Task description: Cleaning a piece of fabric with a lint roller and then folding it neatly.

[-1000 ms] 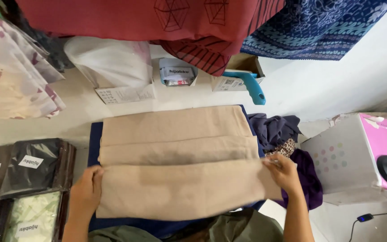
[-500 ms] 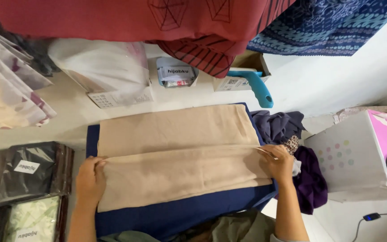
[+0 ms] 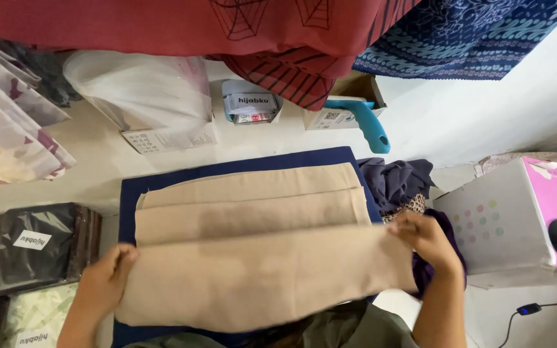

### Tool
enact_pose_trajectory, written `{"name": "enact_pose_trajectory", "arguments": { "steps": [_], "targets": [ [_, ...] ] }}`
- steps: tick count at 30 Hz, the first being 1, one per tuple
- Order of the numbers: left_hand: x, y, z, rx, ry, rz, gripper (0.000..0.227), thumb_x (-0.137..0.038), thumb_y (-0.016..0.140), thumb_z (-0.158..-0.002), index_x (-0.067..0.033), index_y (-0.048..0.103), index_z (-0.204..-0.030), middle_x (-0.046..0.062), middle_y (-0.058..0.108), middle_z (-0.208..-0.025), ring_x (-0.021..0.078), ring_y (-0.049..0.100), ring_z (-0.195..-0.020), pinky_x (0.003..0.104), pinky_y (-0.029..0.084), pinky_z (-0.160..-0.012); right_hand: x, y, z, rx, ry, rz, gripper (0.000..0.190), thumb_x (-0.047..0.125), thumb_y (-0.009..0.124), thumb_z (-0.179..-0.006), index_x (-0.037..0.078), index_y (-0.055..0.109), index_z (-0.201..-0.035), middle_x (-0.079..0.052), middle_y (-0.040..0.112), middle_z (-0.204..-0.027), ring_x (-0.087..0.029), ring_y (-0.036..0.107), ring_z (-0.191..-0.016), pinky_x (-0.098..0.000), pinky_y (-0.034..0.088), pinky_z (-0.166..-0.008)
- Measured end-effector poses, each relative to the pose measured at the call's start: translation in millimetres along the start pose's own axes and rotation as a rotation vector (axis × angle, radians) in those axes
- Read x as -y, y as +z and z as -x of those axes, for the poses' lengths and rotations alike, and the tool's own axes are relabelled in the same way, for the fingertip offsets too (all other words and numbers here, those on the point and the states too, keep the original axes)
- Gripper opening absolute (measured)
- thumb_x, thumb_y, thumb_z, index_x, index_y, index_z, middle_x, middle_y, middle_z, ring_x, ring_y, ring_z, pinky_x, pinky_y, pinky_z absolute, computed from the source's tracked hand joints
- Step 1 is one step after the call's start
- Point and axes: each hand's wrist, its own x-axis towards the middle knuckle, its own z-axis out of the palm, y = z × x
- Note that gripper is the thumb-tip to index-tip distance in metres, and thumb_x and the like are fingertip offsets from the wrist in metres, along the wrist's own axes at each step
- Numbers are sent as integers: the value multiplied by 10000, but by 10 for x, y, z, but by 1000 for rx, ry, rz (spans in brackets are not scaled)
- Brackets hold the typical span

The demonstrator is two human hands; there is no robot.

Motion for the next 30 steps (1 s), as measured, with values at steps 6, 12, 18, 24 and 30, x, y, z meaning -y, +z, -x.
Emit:
{"name": "enact_pose_trajectory", "arguments": {
  "steps": [6, 12, 18, 24, 30],
  "targets": [
    [-221, 248, -1015, -88, 18, -20, 492, -485, 399, -1111, -70, 614, -1266, 317, 709, -1147, 531, 670, -1091, 616, 520, -946, -99, 703, -1093, -374, 137, -29, 140, 273, 834, -857, 148, 775, -878, -58, 630, -694, -143, 527, -697, -334, 443, -647],
    [-339, 740, -1326, -229, -53, -117, 307, -335, 435, -1125, -103, 631, -1170, 236, 745, -998, 459, 724, -982, 533, 568, -859, -900, 1205, -1631, -486, 223, 330, 213, 375, 791, -891, 167, 781, -937, -151, 736, -807, -424, 712, -896, -499, 552, -800],
    [-403, 828, -1170, -542, 234, -156, 203, -235, 535, -1143, -59, 635, -1129, 177, 718, -917, 391, 703, -897, 486, 565, -830, -752, 1277, -1474, -559, 137, 291, 158, 333, 729, -982, 186, 747, -930, -110, 671, -710, -371, 692, -781, -445, 530, -720],
    [-403, 694, -1011, -421, 250, -243, 191, -275, 533, -1107, -100, 605, -1076, 146, 708, -939, 388, 699, -979, 491, 565, -875, -680, 1066, -1333, -258, -174, 415, 39, 236, 782, -889, 218, 782, -924, -18, 728, -1225, -336, 664, -1157, -491, 532, -959],
    [35, 793, -709, -202, 125, -315, 336, -498, 384, -1108, -238, 591, -1155, 122, 711, -962, 385, 757, -928, 473, 620, -804, -439, 958, -628, 2, -200, 487, 62, 298, 679, -939, 269, 699, -990, 21, 729, -1268, -274, 646, -1244, -489, 445, -1030]
  ]
}}
